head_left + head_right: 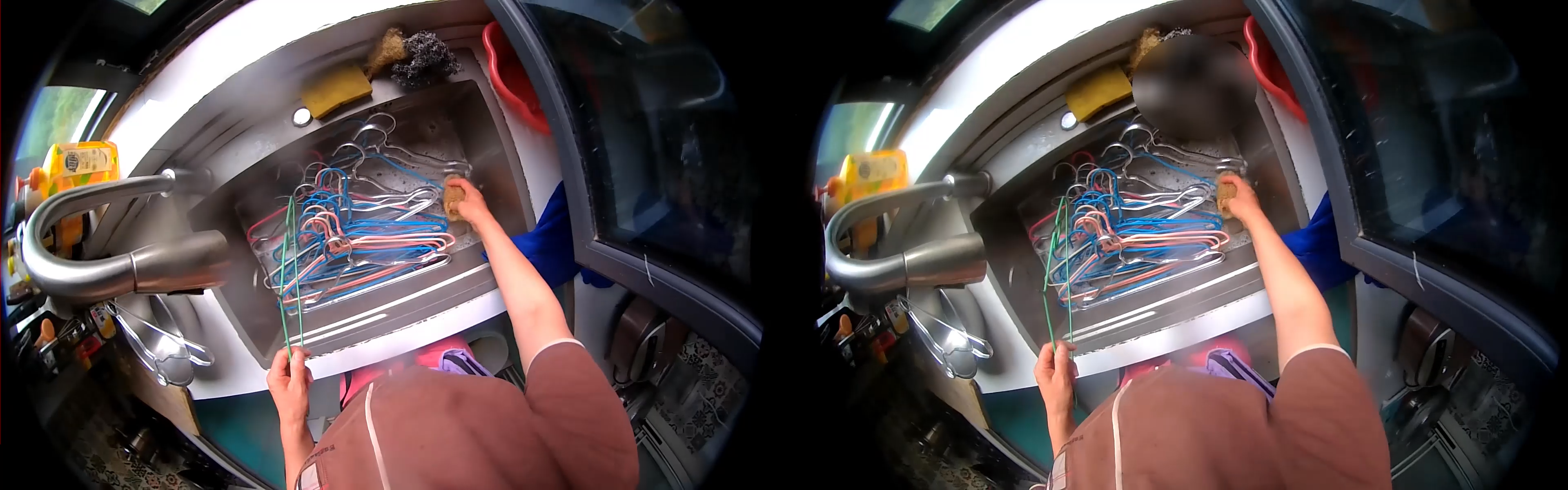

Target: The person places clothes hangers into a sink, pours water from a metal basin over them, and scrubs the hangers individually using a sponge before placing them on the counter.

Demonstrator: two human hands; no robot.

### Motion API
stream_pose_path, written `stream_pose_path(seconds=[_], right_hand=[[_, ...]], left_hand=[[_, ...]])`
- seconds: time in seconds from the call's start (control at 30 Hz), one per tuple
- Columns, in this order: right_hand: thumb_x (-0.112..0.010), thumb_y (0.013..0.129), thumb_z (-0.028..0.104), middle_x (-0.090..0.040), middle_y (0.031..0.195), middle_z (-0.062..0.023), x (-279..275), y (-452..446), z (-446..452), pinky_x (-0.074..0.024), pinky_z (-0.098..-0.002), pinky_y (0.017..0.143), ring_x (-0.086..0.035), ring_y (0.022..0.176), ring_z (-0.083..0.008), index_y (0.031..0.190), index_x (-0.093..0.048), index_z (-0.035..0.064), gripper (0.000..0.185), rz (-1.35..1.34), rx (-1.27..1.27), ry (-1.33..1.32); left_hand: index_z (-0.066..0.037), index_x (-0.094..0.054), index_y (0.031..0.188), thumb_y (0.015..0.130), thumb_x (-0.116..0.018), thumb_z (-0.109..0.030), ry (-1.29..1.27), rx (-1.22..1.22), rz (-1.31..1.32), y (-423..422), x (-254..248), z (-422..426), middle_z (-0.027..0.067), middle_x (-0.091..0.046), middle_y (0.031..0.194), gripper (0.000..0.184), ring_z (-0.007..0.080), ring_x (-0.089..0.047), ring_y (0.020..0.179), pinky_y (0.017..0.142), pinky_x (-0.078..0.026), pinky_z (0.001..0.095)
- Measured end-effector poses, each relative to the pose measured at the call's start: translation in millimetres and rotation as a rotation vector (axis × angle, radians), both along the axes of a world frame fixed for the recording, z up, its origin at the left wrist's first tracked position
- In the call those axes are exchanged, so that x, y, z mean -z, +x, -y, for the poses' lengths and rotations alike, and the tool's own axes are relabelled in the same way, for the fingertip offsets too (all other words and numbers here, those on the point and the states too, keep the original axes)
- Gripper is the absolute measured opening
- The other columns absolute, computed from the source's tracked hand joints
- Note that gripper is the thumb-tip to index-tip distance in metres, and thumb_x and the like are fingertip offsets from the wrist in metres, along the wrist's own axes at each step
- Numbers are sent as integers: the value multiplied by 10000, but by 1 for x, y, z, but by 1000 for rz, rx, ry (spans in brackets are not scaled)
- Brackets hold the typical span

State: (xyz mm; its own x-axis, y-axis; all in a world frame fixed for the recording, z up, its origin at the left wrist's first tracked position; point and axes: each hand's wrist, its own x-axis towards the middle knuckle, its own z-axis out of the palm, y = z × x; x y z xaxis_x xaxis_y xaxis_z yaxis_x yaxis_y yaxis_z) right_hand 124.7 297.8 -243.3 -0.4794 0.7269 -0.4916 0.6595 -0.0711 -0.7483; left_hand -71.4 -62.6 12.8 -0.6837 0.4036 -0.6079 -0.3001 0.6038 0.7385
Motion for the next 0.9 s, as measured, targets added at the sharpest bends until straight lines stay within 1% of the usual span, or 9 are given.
stream_pose_path(seconds=[0.1, 0.27, 0.4, 0.43, 0.5, 0.57, 0.67, 0.83, 0.9], right_hand=[[-545, 669, -35, -505, 1200, -122, -73, 6, -14, -359, -328, 987, -473, 1139, -244, 1263, -408, 64, 618, -474, 350, -690], [-599, 665, 125, -485, 1235, -127, -209, -10, -2, -339, -348, 1020, -458, 1179, -249, 1276, -393, 28, 652, -991, 208, -832], [-594, 666, 113, -507, 1214, -130, -193, -36, 10, -406, -331, 957, -512, 1113, -231, 1252, -426, 17, 617, -1032, -37, -748], [-578, 676, 67, -536, 1178, -137, -166, -57, 11, -440, -299, 897, -542, 1055, -199, 1200, -481, 5, 536, -741, 123, -642], [-527, 712, 40, -560, 1143, -129, -114, -74, 32, -442, -270, 860, -549, 1015, -166, 1153, -525, 14, 441, -42, -30, -100], [-487, 701, 42, -565, 1120, -101, -121, -91, 49, -433, -255, 847, -542, 999, -156, 1134, -546, 39, 436, -374, 124, -238], [-469, 669, 56, -536, 1162, -86, -175, -109, 88, -432, -268, 859, -520, 1037, -168, 1162, -522, 50, 496, -528, 75, -198], [-557, 670, 74, -484, 1213, -79, -232, -133, 142, -374, -287, 947, -476, 1095, -174, 1200, -481, 70, 536, -761, 86, -563], [-605, 679, 127, -455, 1228, -102, -235, -138, 164, -343, -316, 984, -452, 1123, -205, 1211, -465, 68, 553, -739, -53, -355]], left_hand=[[-28, -568, 841, 937, -468, -223, 78, -45, 43, -3, -2, 3, -15, -506, 632, 239, 28, -419, 462, 405, -306, 176], [-26, -545, 925, 955, -396, -304, 197, -73, 200, -21, 3, 9, 67, -590, 831, 317, 42, -419, 459, 396, -292, 174], [-17, -552, 947, 943, -430, -234, 220, 30, 222, -35, -8, 4, 55, -591, 851, 249, 42, -399, 460, 409, -288, 171], [-13, -553, 957, 938, -440, -209, 203, 45, 251, -38, -15, 1, 50, -591, 859, 227, 42, -394, 461, 413, -289, 172], [-28, -550, 970, 940, -434, -186, 277, 81, 274, -41, -14, 0, 39, -590, 874, 198, 34, -401, 481, 420, -304, 173], [-39, -538, 953, 951, -411, -203, 333, 109, 295, -45, -14, -2, 36, -591, 873, 207, 29, -413, 493, 414, -308, 173], [-40, -520, 897, 963, -385, -237, 343, 138, 245, -50, -9, -4, 22, -579, 839, 247, 27, -412, 471, 397, -300, 165], [-45, -518, 847, 956, -409, -241, 362, 142, 271, -51, -4, -5, -4, -544, 748, 250, 24, -400, 456, 392, -301, 168], [-50, -507, 818, 949, -431, -231, 335, 138, 285, -49, -1, -8, -14, -535, 705, 236, 23, -395, 450, 388, -298, 172]])
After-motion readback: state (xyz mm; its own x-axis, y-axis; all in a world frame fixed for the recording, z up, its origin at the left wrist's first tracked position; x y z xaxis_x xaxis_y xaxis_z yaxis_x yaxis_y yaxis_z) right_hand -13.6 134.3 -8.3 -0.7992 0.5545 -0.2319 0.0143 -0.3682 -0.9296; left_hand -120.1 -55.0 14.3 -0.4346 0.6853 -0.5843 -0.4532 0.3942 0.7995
